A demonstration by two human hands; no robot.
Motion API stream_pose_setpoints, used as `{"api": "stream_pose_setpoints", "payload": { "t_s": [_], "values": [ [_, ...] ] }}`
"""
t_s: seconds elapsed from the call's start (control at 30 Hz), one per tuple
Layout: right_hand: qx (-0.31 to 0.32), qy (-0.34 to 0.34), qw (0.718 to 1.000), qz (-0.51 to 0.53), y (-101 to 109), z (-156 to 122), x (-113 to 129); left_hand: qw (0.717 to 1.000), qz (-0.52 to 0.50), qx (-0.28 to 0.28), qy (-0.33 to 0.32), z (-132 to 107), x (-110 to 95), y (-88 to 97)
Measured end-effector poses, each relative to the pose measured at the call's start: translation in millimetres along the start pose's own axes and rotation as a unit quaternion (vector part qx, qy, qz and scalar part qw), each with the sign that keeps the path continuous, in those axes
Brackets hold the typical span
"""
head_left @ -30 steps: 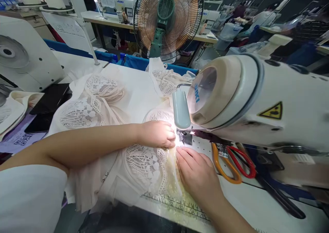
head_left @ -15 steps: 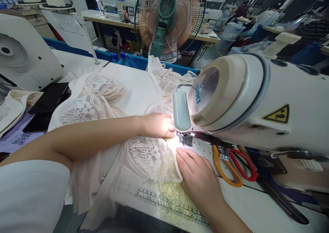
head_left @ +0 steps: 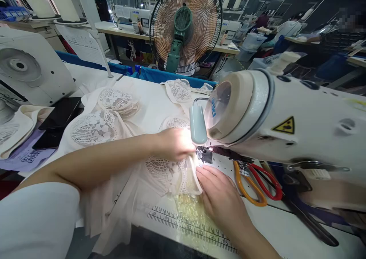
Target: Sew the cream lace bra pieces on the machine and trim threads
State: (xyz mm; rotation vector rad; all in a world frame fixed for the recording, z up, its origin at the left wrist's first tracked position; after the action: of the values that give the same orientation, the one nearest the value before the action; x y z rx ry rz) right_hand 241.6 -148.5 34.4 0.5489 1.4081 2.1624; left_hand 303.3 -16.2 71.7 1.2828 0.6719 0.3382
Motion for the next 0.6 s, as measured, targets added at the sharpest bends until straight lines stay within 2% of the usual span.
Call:
{"api": "stream_pose_setpoints", "payload": {
  "t_s": [0.07, 0.13, 0.2, 0.27, 0.33, 0.37, 0.4, 0.43, 0.5, 0.6],
  "values": [
    [-0.01, -0.023, 0.999, 0.031, 6, -4, -5, 0.998, 0.011, 0.038, -0.047, -4, -16, -7.3],
    [-0.04, -0.102, 0.991, 0.075, 15, -11, -10, 0.998, -0.03, 0.046, -0.04, -6, -23, -9.4],
    [-0.069, -0.214, 0.965, 0.134, 19, -22, -10, 0.989, -0.147, 0.011, 0.009, -8, -20, -5.4],
    [-0.083, -0.285, 0.934, 0.201, 16, -33, 2, 0.949, -0.301, -0.033, 0.091, -10, -9, -4.3],
    [-0.068, -0.262, 0.926, 0.261, 9, -32, 26, 0.891, -0.411, -0.074, 0.179, -13, 3, -9.5],
    [-0.048, -0.23, 0.929, 0.287, 5, -28, 38, 0.87, -0.432, -0.097, 0.217, -15, 9, -12.9],
    [-0.025, -0.204, 0.93, 0.305, 1, -24, 47, 0.862, -0.427, -0.117, 0.247, -17, 13, -15.9],
    [-0.007, -0.193, 0.929, 0.317, -3, -19, 52, 0.869, -0.396, -0.132, 0.268, -19, 15, -17.7],
    [0.014, -0.224, 0.92, 0.322, -5, -12, 48, 0.911, -0.269, -0.132, 0.283, -22, 15, -18.9],
    [0.033, -0.31, 0.906, 0.286, -2, -9, 24, 0.963, -0.056, -0.045, 0.26, -23, 7, -23.0]
  ]
}}
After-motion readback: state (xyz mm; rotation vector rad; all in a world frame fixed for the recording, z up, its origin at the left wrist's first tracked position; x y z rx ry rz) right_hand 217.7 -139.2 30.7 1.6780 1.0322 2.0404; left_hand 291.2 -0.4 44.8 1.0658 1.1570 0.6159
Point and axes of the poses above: each hand's wrist, its own z-axis towards the middle knuckle, its own y-axis out of the back of the hand, x = y × z, the point moved 6 cm from there along z, towards the middle knuckle, and after that the axes turned 1 degree about -z, right-handed, at the moved point
